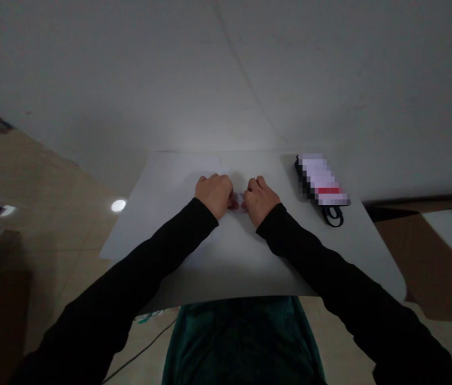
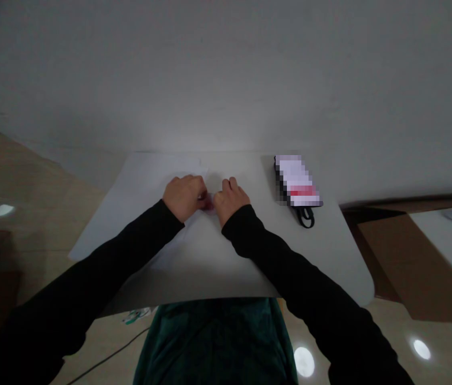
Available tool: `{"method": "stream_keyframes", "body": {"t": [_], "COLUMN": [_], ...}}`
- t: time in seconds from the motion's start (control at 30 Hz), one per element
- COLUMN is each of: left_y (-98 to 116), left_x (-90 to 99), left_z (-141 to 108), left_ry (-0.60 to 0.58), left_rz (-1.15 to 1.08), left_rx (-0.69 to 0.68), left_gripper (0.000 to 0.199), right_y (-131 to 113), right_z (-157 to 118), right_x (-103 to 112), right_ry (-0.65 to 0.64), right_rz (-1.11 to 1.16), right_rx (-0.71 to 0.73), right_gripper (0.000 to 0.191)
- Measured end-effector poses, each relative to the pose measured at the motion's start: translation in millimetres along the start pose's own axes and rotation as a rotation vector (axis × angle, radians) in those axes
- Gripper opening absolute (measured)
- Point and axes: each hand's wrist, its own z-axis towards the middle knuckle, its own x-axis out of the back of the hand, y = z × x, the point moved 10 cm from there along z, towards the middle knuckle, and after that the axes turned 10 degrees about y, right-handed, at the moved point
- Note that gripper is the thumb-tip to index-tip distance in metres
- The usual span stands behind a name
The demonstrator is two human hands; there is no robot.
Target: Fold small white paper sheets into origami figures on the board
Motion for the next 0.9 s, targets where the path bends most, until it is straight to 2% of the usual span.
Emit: {"method": "stream_keyframes", "body": {"t": [0.1, 0.27, 0.43, 0.57, 0.7, 0.9], "left_y": [-13, -14, -18, -15, -4, -10], "left_x": [-4.8, -3.4, -5.2, 3.5, 12.0, 4.6], "left_z": [4, 10, 7, 3, 2, 7], "left_ry": [-0.004, 0.007, -0.061, -0.026, 0.032, -0.036], "left_rz": [-0.035, 0.006, -0.068, -0.024, 0.006, -0.036], "left_rx": [0.068, 0.056, 0.071, 0.07, 0.002, 0.012], "left_gripper": [0.034, 0.036, 0.025, 0.015, 0.013, 0.014], "right_y": [5, 9, 12, 13, 12, 12], "right_z": [0, 4, 10, 10, 9, 9], "right_x": [2, 5, 0, 0, 2, 2], "right_ry": [0.0, -0.022, -0.055, -0.049, -0.057, -0.038], "right_rz": [-0.008, -0.024, -0.003, 0.0, 0.009, 0.03], "right_rx": [-0.038, -0.073, -0.065, -0.064, -0.066, -0.071], "right_gripper": [0.021, 0.016, 0.014, 0.016, 0.015, 0.012]}}
